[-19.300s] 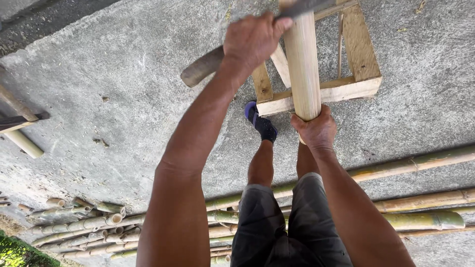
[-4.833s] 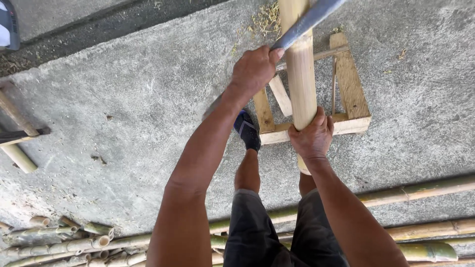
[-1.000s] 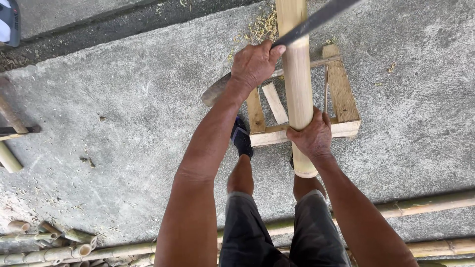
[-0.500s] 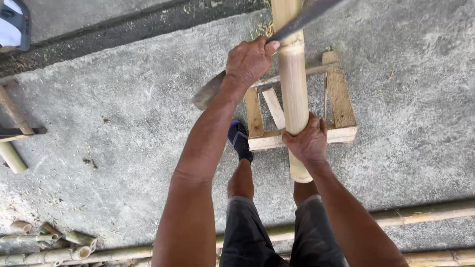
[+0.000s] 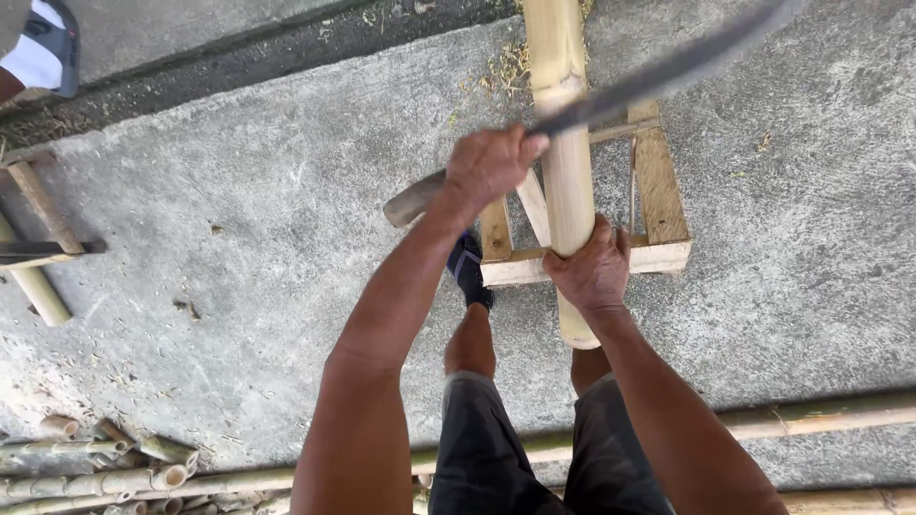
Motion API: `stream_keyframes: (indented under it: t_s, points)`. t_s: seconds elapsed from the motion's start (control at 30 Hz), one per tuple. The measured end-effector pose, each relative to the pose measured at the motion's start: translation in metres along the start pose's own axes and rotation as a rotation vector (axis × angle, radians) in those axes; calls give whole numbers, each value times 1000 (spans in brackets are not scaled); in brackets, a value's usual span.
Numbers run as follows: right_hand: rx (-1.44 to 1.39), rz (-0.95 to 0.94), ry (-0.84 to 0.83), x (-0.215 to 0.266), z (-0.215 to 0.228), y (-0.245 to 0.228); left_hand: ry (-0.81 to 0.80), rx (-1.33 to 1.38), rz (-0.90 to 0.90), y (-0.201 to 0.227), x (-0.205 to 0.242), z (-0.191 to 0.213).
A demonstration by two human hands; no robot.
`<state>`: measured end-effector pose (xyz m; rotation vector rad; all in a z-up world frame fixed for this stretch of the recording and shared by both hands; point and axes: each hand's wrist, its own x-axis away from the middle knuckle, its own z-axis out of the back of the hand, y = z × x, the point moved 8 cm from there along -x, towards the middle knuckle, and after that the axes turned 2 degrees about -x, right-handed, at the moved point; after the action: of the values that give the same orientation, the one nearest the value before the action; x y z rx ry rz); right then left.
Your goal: Shaving and shaping a bamboo pole using a large machete to prepare it for use.
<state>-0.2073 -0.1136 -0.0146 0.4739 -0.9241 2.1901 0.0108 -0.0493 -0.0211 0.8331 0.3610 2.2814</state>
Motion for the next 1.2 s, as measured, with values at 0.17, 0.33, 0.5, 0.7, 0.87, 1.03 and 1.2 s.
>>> stream_keyframes:
  t_s: [0.17, 0.33, 0.5, 0.7, 0.87, 1.03, 1.2]
  points:
    - [-35, 33, 25, 0, 3, 1, -100, -97, -148, 23, 40, -38]
    - [-35, 45, 61, 1, 5, -2, 5, 16, -53, 25, 48, -30]
    - [-42, 28, 5, -1, 8, -2, 12, 45, 68, 27, 53, -23]
    - [-29, 37, -84, -7, 7, 7, -59, -40, 93, 14, 19, -20]
    - [-26, 19, -125, -9, 0, 15, 143, -53, 147, -21, -42, 27]
    - [-24, 18, -111, -10, 2, 17, 141, -106, -4, -3, -29, 11]
    - [-52, 32, -109, -12, 2, 14, 111, -208, -109, 1, -35, 18]
